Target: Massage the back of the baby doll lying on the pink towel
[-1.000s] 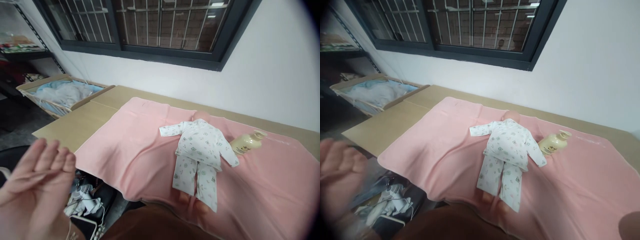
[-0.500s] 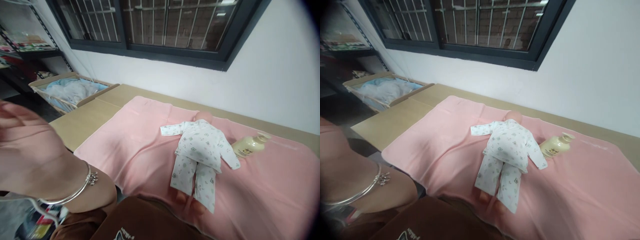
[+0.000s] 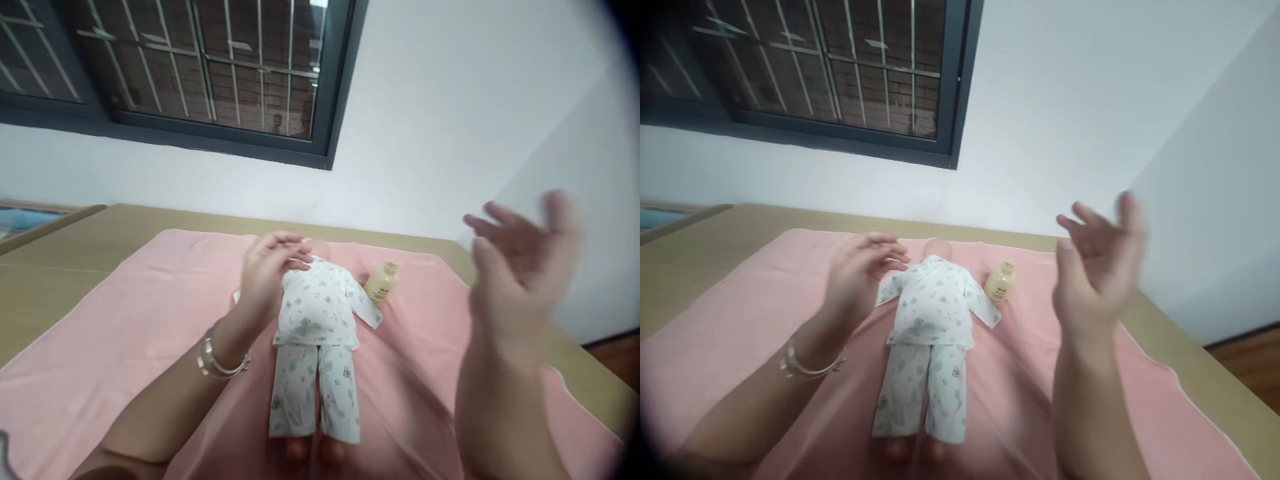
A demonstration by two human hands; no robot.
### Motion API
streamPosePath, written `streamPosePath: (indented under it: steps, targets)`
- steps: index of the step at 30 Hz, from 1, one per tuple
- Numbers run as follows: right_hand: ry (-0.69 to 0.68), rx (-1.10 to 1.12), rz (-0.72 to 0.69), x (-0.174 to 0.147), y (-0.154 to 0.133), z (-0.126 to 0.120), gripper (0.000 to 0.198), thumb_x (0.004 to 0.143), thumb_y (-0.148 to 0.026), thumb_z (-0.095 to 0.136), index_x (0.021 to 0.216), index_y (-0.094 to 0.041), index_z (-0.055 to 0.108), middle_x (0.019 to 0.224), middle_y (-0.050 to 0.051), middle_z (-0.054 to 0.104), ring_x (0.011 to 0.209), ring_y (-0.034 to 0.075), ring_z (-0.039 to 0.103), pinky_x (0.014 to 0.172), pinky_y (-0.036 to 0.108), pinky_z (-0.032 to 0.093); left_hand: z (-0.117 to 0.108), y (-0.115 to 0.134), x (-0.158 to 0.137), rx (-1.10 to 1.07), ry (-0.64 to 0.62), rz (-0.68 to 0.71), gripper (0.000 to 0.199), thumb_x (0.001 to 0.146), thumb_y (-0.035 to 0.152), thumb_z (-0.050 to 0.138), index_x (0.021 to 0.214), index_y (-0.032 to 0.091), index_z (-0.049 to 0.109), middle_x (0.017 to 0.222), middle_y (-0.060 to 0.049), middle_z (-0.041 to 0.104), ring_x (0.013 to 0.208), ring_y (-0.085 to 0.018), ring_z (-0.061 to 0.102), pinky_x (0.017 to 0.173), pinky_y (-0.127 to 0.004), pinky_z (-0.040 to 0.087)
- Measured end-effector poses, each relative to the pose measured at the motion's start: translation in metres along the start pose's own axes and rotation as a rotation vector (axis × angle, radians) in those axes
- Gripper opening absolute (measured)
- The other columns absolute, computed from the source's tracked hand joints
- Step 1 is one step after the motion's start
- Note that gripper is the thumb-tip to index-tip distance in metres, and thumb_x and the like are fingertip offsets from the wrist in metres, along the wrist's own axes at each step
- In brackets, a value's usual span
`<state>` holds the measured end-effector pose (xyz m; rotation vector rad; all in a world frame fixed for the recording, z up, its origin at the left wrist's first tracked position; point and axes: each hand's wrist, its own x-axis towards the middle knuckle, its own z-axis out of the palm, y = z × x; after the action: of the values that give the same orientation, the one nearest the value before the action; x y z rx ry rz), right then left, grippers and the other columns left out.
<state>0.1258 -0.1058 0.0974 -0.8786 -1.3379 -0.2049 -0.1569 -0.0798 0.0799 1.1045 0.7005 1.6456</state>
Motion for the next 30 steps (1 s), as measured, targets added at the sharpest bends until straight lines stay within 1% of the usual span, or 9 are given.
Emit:
streamPosePath:
  steps: [2,4,6,9,12,16,21,25,30]
  targets:
    - [-0.075,-0.134,0.096,-0.015,0.036,0.013,0.053,0.085,-0.023,0.049,0.137,-0.018,0.046,0.127,0.014,0.059,0.112,0.026,0.062,0.099,0.051,0.048,0.023,-0.043,0.009,-0.047,-0.127,-0.214,0.011,0.076,0.021,0.063,0.083,0.014,0.066,0.080,-0.007,0.070,0.072,-0.018,0.069,0.066,-0.029,0.055]
    - [-0.297,-0.333,0.207,-0.033,0.070,0.029,0.047,0.081,-0.016,0.043,0.125,-0.015,0.058,0.124,0.013,0.062,0.119,0.027,0.057,0.103,0.052,0.045,0.050,-0.081,0.017,-0.147,-0.205,-0.433,0.016,0.081,0.025,0.058,0.087,0.013,0.066,0.090,-0.012,0.071,0.087,-0.020,0.069,0.084,-0.034,0.054]
    - [-0.457,-0.399,0.217,-0.051,0.096,0.043,0.052,0.077,-0.012,0.039,0.125,-0.012,0.060,0.130,0.014,0.059,0.128,0.026,0.050,0.109,0.048,0.041,0.079,-0.108,0.022,-0.245,-0.161,-0.632,0.017,0.084,0.027,0.055,0.086,0.013,0.065,0.097,-0.014,0.070,0.099,-0.022,0.067,0.097,-0.035,0.049]
    - [-0.569,-0.526,0.199,-0.071,0.115,0.055,0.055,0.078,-0.011,0.036,0.128,-0.004,0.056,0.138,0.019,0.051,0.135,0.027,0.043,0.113,0.046,0.037,0.117,-0.130,0.026,-0.363,-0.042,-0.678,0.015,0.089,0.029,0.053,0.091,0.017,0.062,0.120,-0.011,0.063,0.123,-0.019,0.055,0.108,-0.029,0.040]
    - [-0.638,-0.672,0.121,-0.087,0.122,0.057,0.052,0.082,-0.015,0.038,0.129,0.005,0.052,0.137,0.026,0.049,0.136,0.032,0.039,0.113,0.050,0.034,0.138,-0.144,0.031,-0.450,0.032,-0.739,0.018,0.094,0.030,0.045,0.088,0.018,0.058,0.121,-0.008,0.061,0.125,-0.013,0.052,0.105,-0.020,0.039]
    - [-0.623,-0.746,0.021,-0.104,0.134,0.055,0.051,0.084,-0.017,0.037,0.127,0.006,0.051,0.133,0.028,0.051,0.135,0.036,0.038,0.110,0.054,0.034,0.134,-0.166,0.038,-0.422,0.015,-0.825,0.023,0.092,0.030,0.047,0.083,0.014,0.061,0.102,-0.012,0.066,0.109,-0.018,0.063,0.097,-0.027,0.048]
    - [-0.590,-0.791,0.047,-0.112,0.141,0.060,0.055,0.082,-0.019,0.036,0.129,0.007,0.050,0.132,0.029,0.051,0.131,0.039,0.042,0.109,0.055,0.032,0.112,-0.182,0.037,-0.437,-0.164,-0.886,0.045,0.097,0.039,0.035,0.119,0.008,0.060,0.122,-0.014,0.064,0.119,-0.018,0.060,0.113,-0.031,0.036]
    - [-0.603,-0.810,0.090,-0.108,0.132,0.062,0.055,0.082,-0.018,0.033,0.129,0.005,0.050,0.131,0.029,0.052,0.130,0.038,0.042,0.109,0.055,0.030,0.101,-0.176,0.031,-0.433,-0.252,-0.855,0.062,0.098,0.046,0.028,0.139,0.003,0.043,0.138,-0.018,0.054,0.129,-0.018,0.052,0.115,-0.029,0.033]
    - [-0.660,-0.826,0.196,-0.097,0.119,0.059,0.053,0.085,-0.017,0.031,0.131,0.000,0.050,0.136,0.025,0.051,0.132,0.034,0.043,0.112,0.055,0.025,0.084,-0.153,0.021,-0.455,-0.318,-0.833,0.067,0.097,0.049,0.027,0.142,0.000,0.038,0.142,-0.020,0.049,0.133,-0.018,0.048,0.113,-0.026,0.036]
